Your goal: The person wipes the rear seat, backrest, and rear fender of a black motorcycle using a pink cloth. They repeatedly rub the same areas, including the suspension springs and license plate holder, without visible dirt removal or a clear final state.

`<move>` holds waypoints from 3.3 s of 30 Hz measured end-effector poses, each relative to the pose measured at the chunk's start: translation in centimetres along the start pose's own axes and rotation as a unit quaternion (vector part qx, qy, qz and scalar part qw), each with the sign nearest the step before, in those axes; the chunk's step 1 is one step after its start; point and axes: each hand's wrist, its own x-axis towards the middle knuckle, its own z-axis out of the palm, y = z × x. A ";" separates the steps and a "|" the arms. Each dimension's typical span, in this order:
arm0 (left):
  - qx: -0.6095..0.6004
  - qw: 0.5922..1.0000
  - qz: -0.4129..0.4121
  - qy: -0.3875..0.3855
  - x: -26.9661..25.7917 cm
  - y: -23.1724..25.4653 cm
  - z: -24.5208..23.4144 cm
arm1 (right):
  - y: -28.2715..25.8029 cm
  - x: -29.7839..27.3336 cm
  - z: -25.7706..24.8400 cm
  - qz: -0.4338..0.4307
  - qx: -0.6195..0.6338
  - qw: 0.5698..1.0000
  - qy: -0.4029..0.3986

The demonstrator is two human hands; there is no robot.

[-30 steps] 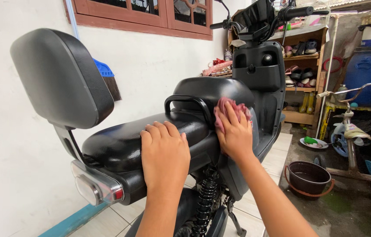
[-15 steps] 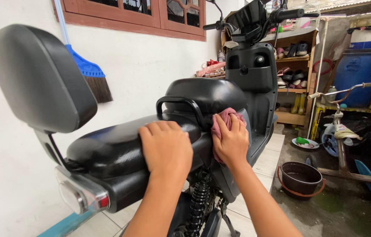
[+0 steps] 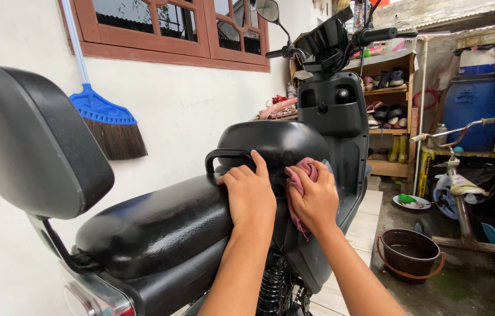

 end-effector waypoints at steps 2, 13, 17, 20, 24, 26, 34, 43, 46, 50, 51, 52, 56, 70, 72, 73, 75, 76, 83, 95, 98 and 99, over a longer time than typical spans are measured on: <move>0.001 1.000 0.001 -0.003 0.0 -0.1 0.0 | -0.1 0.2 0.3 0.007 0.005 1.000 0.004; -0.069 0.994 0.053 -0.067 2.5 2.0 0.6 | 1.4 -2.7 -0.9 -0.039 0.043 0.998 0.007; -0.076 0.993 0.060 -0.070 2.3 1.9 0.8 | 3.9 -1.6 1.3 0.118 0.083 0.989 -0.022; -0.080 0.994 0.047 -0.049 2.2 2.1 0.9 | 5.0 0.3 2.7 0.212 0.073 0.973 -0.055; -0.126 0.991 0.036 -0.040 2.3 2.3 0.9 | 3.2 0.1 2.4 0.224 0.001 0.972 -0.066; -0.144 0.989 0.030 -0.036 2.4 2.2 0.9 | 1.3 -0.8 1.4 0.126 -0.005 0.992 -0.026; -0.131 0.991 0.021 0.009 2.6 2.7 2.5 | -0.8 -1.9 -1.3 -0.129 -0.017 0.991 -0.007; -0.080 0.994 0.033 0.065 2.0 3.4 4.2 | 1.3 -2.2 1.3 0.018 0.095 0.994 0.044; -0.067 0.996 0.038 0.043 2.1 3.5 4.1 | 3.6 -3.8 3.2 0.147 0.108 0.982 0.055; -0.047 0.997 0.053 0.027 2.0 3.5 3.9 | 8.5 -5.2 4.9 0.399 0.118 0.909 -0.010; -0.050 0.997 0.055 0.024 2.1 3.4 3.8 | 9.2 -5.6 4.9 0.441 0.116 0.890 -0.029; -0.053 0.997 0.057 0.021 2.1 3.5 3.8 | 9.4 -5.9 4.8 0.457 0.107 0.882 -0.037; -0.050 0.997 0.051 0.023 2.2 3.6 3.8 | 5.6 -6.1 4.1 0.476 0.059 0.876 -0.058; -0.045 0.998 0.050 0.022 2.3 4.0 4.0 | 7.9 -11.5 3.7 0.210 0.262 0.941 0.033; -0.040 0.998 0.046 0.019 2.3 4.1 4.0 | 8.1 -10.1 3.6 0.342 0.201 0.918 0.007; -0.039 0.998 0.045 0.017 2.1 4.1 4.1 | 7.5 -9.3 3.4 0.407 0.174 0.897 -0.012; -0.036 0.998 0.040 0.041 2.1 4.1 4.2 | 6.2 -7.5 2.6 0.464 0.135 0.875 -0.032; -0.032 0.997 0.036 0.054 2.1 4.0 4.2 | 5.3 -6.7 2.5 0.480 0.132 0.866 -0.038; -0.196 0.973 0.049 0.111 0.0 2.3 1.1 | -1.1 -5.7 0.8 -0.003 -0.039 0.999 0.038; -0.421 0.861 0.114 0.259 -18.1 -4.4 -1.3 | 0.1 -5.2 0.9 0.299 0.066 0.951 -0.050; -0.462 0.858 0.099 0.202 -21.9 -3.6 1.7 | -3.3 -9.8 0.0 0.104 -0.031 0.994 0.011; -0.466 0.863 0.082 0.176 -22.4 -3.3 2.8 | -4.1 -11.4 -0.6 0.110 0.011 0.994 -0.005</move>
